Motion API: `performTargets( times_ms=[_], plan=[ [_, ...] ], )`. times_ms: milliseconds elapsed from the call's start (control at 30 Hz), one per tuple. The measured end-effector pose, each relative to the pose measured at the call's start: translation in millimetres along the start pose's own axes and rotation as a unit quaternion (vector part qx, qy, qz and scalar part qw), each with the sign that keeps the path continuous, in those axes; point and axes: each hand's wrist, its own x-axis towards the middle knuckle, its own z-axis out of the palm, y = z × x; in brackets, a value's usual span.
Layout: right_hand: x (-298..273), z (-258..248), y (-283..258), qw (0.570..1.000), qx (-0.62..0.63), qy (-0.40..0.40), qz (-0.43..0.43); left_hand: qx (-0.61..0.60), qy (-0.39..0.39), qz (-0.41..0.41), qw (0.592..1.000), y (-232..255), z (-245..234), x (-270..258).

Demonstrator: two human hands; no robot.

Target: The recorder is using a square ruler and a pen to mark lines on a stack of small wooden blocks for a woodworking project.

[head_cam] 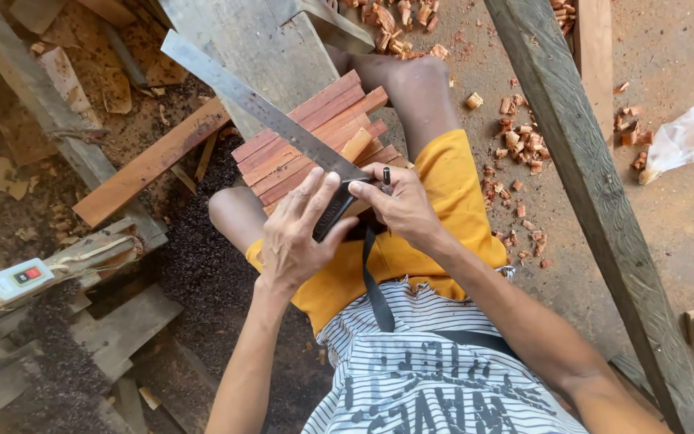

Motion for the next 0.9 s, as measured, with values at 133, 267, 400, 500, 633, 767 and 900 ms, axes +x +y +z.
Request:
performTargets(
  times_ms=[133, 267, 400, 500, 633, 767, 900],
  plan=[
    [2.9, 1.1, 8.2, 0.999, 0.040, -0.012, -0.005, 0.060, -0.024, -0.035, 0.997, -1.4, 3.8, -2.1],
    [2.9, 1.5, 9.9, 0.994, 0.100, -0.031, 0.021, 0.057, -0.018, -0.028, 0.998, -0.7, 3.0, -1.4],
    [2.6, 2.8, 6.7, 0.997, 0.070, -0.027, 0.011, 0.048, -0.015, -0.028, 0.998, 0.1, 2.1, -0.8],
    [3.4, 1.9, 8.8, 0.998, 0.057, -0.023, 0.007, 0.045, -0.015, -0.025, 0.999, 0.2, 2.3, -0.2],
    [4.4, 1.1, 11.6, 0.994, 0.098, -0.040, 0.018, 0.050, -0.017, -0.029, 0.998, -0.1, 2.7, -1.1],
    [3.1, 2.1, 10.7, 0.993, 0.110, -0.038, 0.028, 0.059, -0.019, -0.022, 0.998, -0.8, 3.7, -2.8],
    [2.7, 2.1, 7.3, 0.994, 0.100, -0.038, 0.024, 0.064, -0.017, -0.022, 0.998, -2.4, 4.7, -3.5]
  ],
)
